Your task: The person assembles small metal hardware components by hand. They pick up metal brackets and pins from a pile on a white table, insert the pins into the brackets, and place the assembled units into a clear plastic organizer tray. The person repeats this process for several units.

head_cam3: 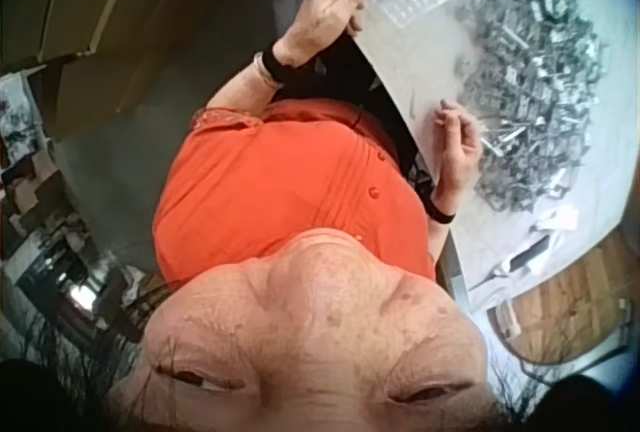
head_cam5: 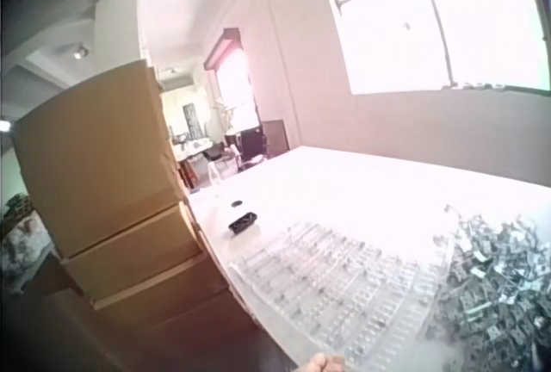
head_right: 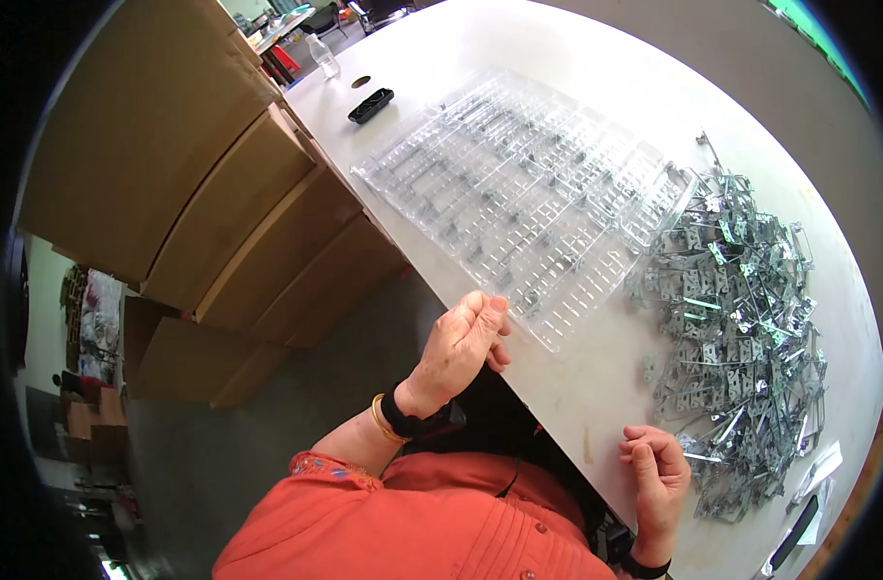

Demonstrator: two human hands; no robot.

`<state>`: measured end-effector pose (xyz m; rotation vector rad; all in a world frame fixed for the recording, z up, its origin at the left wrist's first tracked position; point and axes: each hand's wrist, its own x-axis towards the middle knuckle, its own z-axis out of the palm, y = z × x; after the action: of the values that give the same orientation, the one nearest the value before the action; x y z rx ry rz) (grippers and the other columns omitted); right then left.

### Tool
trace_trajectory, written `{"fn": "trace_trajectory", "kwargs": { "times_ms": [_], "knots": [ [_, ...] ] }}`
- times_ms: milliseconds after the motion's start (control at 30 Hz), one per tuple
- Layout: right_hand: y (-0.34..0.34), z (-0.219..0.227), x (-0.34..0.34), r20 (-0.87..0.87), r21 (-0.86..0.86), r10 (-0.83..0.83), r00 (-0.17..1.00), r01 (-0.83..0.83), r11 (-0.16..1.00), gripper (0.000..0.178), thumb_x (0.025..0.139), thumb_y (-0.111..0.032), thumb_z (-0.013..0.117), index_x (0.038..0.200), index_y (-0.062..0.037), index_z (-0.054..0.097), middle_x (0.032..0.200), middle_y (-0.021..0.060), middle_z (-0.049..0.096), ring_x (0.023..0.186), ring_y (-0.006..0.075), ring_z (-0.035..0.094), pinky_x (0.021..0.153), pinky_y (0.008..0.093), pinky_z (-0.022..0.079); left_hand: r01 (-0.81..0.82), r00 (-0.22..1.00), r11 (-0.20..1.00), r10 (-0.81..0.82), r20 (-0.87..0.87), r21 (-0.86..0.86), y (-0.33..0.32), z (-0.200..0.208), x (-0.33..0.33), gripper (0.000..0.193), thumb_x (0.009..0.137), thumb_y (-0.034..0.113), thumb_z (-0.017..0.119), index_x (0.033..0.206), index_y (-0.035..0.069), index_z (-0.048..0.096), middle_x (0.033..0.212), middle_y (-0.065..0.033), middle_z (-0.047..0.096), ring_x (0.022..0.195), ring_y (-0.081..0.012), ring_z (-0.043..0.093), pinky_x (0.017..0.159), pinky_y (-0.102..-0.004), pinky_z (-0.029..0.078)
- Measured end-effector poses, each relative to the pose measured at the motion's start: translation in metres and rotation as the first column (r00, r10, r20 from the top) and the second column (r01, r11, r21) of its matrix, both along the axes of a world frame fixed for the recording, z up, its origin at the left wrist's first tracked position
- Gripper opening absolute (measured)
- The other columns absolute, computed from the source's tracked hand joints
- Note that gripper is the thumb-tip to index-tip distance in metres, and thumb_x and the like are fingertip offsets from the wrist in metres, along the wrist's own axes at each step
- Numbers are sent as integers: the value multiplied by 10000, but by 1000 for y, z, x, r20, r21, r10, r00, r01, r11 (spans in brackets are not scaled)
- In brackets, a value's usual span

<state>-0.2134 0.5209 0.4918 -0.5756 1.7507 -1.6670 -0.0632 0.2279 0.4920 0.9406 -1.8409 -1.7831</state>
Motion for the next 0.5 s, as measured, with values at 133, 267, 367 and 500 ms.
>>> {"fn": "trace_trajectory", "kwargs": {
  "times_ms": [133, 267, 367, 500],
  "knots": [
    [0, -1, 0, 12, -5, 0, 1000, 0, 1000, 142, 1075, -143, 664, 1051, -5, 687, 1198, 154, 699, 929, 128, 664, 853, 279, 548, -9, 1000, 1000, 9, 4, 24, 1, -4, -1, 528, 1119, 487, 543, 932, -7, 560, 820, -81, 637, 658, -133, 692, 565, -290, 578],
    [1, -1, 3, 22, -13, -3, 1000, 3, 1000, 141, 1074, -142, 666, 1049, -5, 689, 1198, 158, 699, 929, 129, 664, 850, 282, 550, -11, 1000, 1000, 11, -6, 26, 1, -4, 0, 498, 1125, 456, 547, 929, -1, 562, 808, -74, 637, 650, -128, 686, 564, -288, 575],
    [4, 2, 5, 4, 11, -18, 1000, 18, 1000, 138, 1076, -131, 659, 1056, 1, 694, 1202, 148, 702, 939, 132, 670, 852, 280, 552, -28, 1000, 1000, 28, -4, -10, 3, -2, 1, 463, 1134, 423, 538, 931, 8, 573, 773, -56, 631, 623, -118, 664, 559, -279, 553],
    [0, 10, 9, -2, 1, -34, 999, 34, 999, 99, 1050, -71, 672, 1036, 9, 730, 1212, 139, 707, 1009, 150, 675, 889, 289, 542, 21, 998, 998, -18, 58, -58, 6, 12, 16, 428, 1142, 362, 539, 866, 40, 595, 634, -4, 594, 559, -68, 582, 510, -242, 466]
  ]
}}
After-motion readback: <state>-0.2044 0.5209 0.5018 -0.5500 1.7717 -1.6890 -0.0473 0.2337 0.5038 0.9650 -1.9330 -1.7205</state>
